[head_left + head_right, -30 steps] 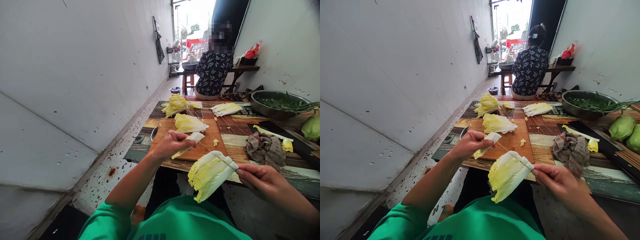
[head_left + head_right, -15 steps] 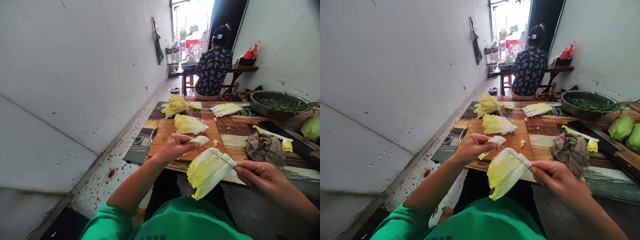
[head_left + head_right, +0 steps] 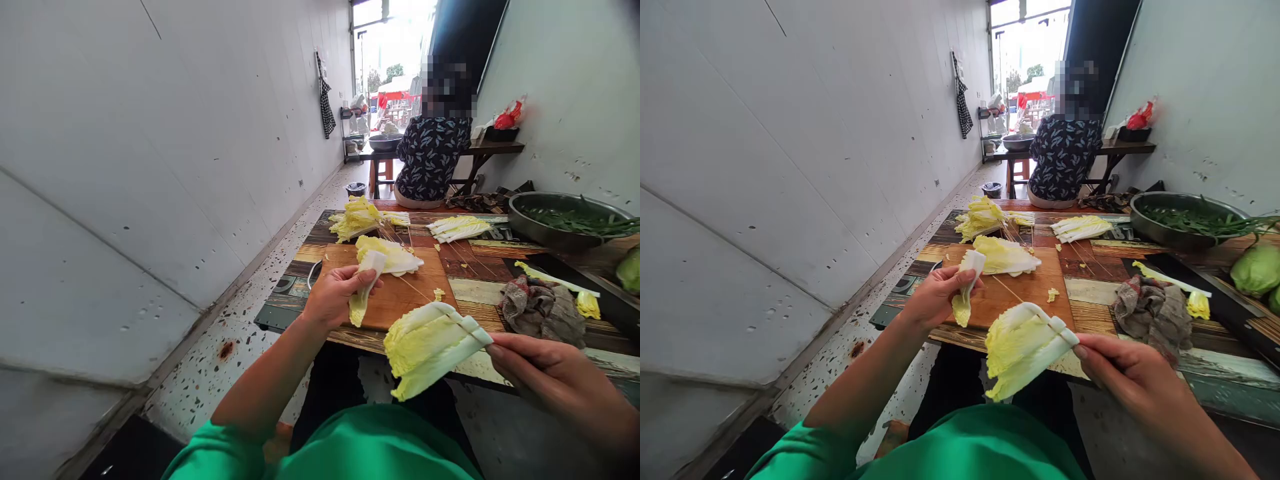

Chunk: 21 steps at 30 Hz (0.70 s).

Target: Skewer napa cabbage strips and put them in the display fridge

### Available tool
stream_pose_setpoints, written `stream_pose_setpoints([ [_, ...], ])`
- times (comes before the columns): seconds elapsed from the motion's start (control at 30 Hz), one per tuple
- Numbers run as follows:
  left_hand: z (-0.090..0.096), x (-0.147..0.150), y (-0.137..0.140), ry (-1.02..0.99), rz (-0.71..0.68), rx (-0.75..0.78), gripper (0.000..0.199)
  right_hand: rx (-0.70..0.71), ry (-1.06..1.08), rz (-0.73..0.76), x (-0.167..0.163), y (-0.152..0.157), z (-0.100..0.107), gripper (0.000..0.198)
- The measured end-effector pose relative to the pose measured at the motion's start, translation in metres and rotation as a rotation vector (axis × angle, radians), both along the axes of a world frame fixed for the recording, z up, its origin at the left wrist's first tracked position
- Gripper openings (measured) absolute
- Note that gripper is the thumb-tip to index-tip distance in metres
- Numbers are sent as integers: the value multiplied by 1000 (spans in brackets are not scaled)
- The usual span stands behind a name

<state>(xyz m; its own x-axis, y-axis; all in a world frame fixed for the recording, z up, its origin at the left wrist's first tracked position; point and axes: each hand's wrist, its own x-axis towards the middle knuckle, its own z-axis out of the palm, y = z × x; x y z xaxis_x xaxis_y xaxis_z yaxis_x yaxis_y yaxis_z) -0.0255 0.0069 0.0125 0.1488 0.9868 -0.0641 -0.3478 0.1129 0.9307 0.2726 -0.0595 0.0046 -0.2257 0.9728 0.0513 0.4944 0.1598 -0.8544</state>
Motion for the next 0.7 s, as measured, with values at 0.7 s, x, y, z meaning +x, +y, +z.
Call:
stream_pose_setpoints([
  [0.7,3,5,-5,-41,-58,-146,46,-33,20,60,-14,1,-1,51],
])
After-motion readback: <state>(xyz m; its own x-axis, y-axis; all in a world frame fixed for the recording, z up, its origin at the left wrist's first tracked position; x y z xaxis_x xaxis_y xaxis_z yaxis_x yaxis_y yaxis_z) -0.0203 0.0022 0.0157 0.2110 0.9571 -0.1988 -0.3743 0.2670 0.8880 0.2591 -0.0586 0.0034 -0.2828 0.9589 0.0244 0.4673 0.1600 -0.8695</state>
